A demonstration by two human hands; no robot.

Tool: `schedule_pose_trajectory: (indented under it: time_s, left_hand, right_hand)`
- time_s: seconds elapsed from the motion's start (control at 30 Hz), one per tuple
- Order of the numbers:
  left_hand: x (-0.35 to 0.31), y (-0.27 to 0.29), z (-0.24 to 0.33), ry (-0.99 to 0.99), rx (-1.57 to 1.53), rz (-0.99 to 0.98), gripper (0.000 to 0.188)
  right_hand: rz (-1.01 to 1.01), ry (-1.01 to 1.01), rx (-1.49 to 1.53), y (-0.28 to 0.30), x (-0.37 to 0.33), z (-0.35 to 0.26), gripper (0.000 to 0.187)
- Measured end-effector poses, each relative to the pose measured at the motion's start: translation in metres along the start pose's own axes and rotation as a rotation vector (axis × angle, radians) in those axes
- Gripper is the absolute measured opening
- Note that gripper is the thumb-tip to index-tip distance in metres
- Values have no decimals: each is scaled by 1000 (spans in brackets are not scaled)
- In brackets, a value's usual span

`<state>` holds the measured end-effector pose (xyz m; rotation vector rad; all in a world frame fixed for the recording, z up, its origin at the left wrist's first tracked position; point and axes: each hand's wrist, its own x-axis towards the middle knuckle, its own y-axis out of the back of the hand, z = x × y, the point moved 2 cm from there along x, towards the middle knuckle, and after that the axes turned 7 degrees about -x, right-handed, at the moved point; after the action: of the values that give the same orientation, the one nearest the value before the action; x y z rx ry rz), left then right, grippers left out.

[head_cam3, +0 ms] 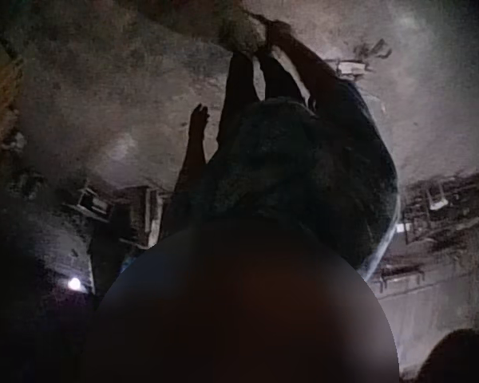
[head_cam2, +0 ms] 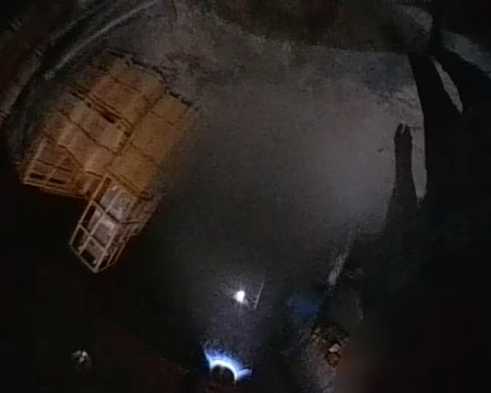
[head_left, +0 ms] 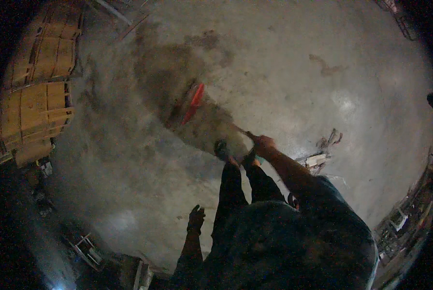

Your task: The person sweeps debris on a concrete floor using a red broom and a metal dustpan. They gather scattered plastic and paper scraps into a pile, then scoop them into the dustpan and transfer the contents into a plastic bag.

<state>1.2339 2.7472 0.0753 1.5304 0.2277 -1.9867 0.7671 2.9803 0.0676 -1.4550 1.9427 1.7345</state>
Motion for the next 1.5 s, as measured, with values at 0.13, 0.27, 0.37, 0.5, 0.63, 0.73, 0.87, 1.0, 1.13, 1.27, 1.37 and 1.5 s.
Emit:
schedule_pose_trajectory:
  time_s: [0.13,0.27,0.37,0.5,0.63,0.73,0.87,1.0,1.13,1.27,1.37,1.5]
  left_hand:
    - [-33,-9,1,64,-149,100,60]
    - [-37,-23,1,99,-344,-8,63]
    - [-25,-38,5,113,-255,-13,56]
    - [-4,-60,36,3,-20,43,59]
    - [28,-81,86,-138,21,-129,61]
    - [66,-103,128,-1,127,-173,56]
    - [107,-147,191,-56,13,-329,54]
    - [112,-174,255,-73,176,-413,53]
    - [124,-227,311,-111,327,-467,51]
    - [149,-302,363,-301,519,-567,53]
    - [152,-360,406,-448,546,-717,53]
    - [139,-446,451,-448,1000,-559,48]
  right_hand:
    - [-129,-99,-109,-14,98,-38,52]
    - [-140,-43,-219,-38,71,60,47]
    - [-22,-220,-238,-45,-17,166,21]
    - [-71,-413,-262,-27,-159,266,35]
    - [-28,-626,-279,-22,-285,326,37]
    - [-136,-932,-126,-34,-334,348,47]
    - [-22,-1071,112,-46,-411,324,34]
    - [107,-1083,503,-75,-451,249,50]
    - [425,-1080,719,-103,-427,174,47]
    - [474,-1261,1157,-107,-402,128,41]
    - [621,-1312,1139,-93,-402,123,41]
    - [611,-1398,1195,-82,-393,186,43]
